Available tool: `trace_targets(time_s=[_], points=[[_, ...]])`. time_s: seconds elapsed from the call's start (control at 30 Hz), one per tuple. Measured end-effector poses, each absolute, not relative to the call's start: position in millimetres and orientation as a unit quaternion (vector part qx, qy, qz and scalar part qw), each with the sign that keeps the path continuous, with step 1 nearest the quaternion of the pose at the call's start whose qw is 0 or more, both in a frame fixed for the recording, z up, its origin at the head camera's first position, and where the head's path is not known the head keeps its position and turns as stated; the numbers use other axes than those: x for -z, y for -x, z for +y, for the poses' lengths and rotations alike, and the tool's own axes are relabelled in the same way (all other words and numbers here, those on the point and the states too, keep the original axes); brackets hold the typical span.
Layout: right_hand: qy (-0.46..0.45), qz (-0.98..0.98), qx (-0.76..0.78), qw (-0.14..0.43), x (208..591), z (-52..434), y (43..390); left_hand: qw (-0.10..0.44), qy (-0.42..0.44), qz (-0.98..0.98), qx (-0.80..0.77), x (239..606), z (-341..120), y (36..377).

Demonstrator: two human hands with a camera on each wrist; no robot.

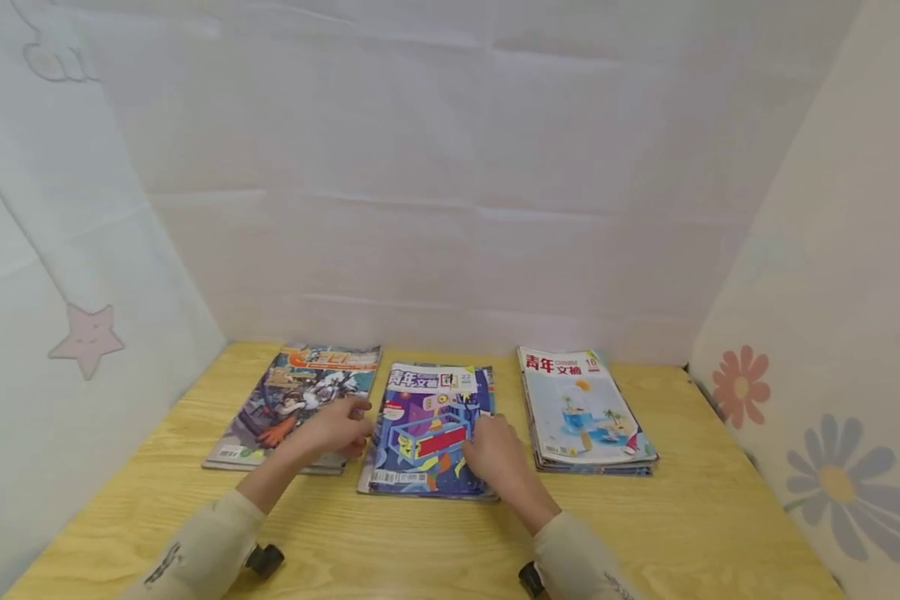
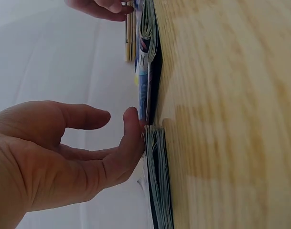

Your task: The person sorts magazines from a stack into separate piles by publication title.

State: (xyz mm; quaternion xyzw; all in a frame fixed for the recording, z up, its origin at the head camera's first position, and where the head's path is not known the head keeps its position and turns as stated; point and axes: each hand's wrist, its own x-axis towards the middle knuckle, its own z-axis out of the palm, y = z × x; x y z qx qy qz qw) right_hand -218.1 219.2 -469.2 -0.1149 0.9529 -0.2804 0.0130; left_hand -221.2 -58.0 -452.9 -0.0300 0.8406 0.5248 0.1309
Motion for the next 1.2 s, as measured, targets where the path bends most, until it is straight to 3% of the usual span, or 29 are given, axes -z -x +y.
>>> trace_targets(time_s=[0.53,0.87,1.07,1.2], points=[[0.083,0.923,0.370,0.063,482.0,237.1,241.2,0.148,0.028,0.863,-0.483,455.5,-54.2,221.2],[0.039,0.889,0.449,0.079,488.2,248.2,249.6,0.152,0.046,0.798,-0.582,461.6,-54.2,225.8],[0.027,0.879,0.468,0.087,488.7,251.3,253.4,0.206,0.003,0.700,-0.684,464.8,-45.8,223.6],[0.026,0.878,0.469,0.097,489.2,251.5,254.6,0.183,0.005,0.679,-0.711,471.6,-40.4,223.8]])
